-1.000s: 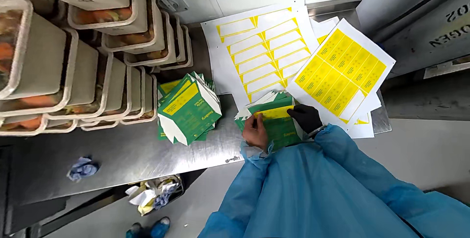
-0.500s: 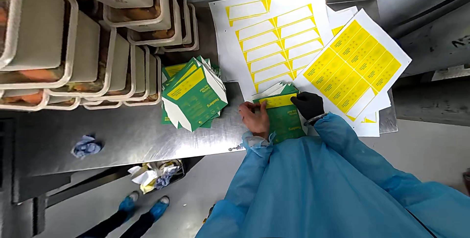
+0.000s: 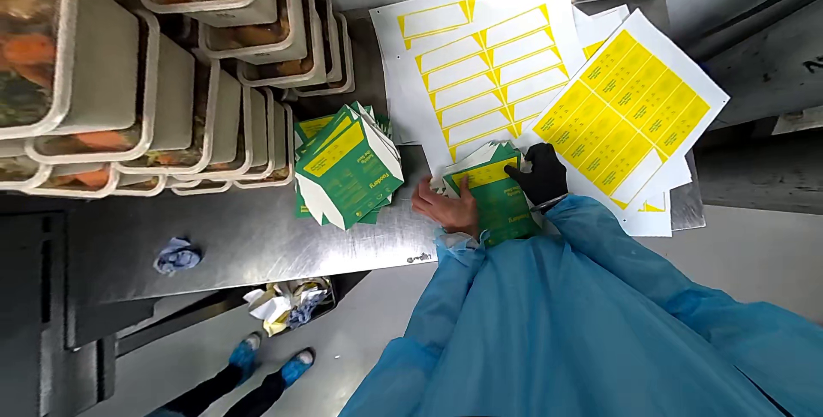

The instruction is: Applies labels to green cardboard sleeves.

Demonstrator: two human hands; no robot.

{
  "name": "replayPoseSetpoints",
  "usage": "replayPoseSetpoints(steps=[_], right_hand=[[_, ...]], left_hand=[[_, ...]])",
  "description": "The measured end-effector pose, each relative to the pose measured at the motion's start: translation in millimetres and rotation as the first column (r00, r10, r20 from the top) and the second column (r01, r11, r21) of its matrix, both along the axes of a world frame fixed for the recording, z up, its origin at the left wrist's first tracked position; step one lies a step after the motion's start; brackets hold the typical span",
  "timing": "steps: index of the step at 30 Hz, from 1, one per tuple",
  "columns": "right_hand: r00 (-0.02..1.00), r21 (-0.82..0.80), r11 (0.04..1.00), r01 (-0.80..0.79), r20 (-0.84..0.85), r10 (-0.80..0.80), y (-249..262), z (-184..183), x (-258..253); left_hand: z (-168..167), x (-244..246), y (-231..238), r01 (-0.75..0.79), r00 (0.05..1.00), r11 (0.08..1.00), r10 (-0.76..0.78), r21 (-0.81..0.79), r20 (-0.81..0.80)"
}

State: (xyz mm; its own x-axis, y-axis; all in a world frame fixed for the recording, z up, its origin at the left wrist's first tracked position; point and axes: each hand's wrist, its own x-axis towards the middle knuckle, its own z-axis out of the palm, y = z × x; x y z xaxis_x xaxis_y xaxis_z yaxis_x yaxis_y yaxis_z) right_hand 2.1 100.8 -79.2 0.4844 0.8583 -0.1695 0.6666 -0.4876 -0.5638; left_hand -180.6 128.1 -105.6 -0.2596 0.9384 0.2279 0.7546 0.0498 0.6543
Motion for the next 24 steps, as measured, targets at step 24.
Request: replayPoseSetpoints(steps=[24], right_hand=[[0.619, -0.270, 0.668, -0.693, 0.253, 0.744, -208.2, -31.5, 197.0]], left_hand=[[74.1, -25.0, -54.7, 0.478, 0.181, 0.167, -0.979, -0.862, -0.089]])
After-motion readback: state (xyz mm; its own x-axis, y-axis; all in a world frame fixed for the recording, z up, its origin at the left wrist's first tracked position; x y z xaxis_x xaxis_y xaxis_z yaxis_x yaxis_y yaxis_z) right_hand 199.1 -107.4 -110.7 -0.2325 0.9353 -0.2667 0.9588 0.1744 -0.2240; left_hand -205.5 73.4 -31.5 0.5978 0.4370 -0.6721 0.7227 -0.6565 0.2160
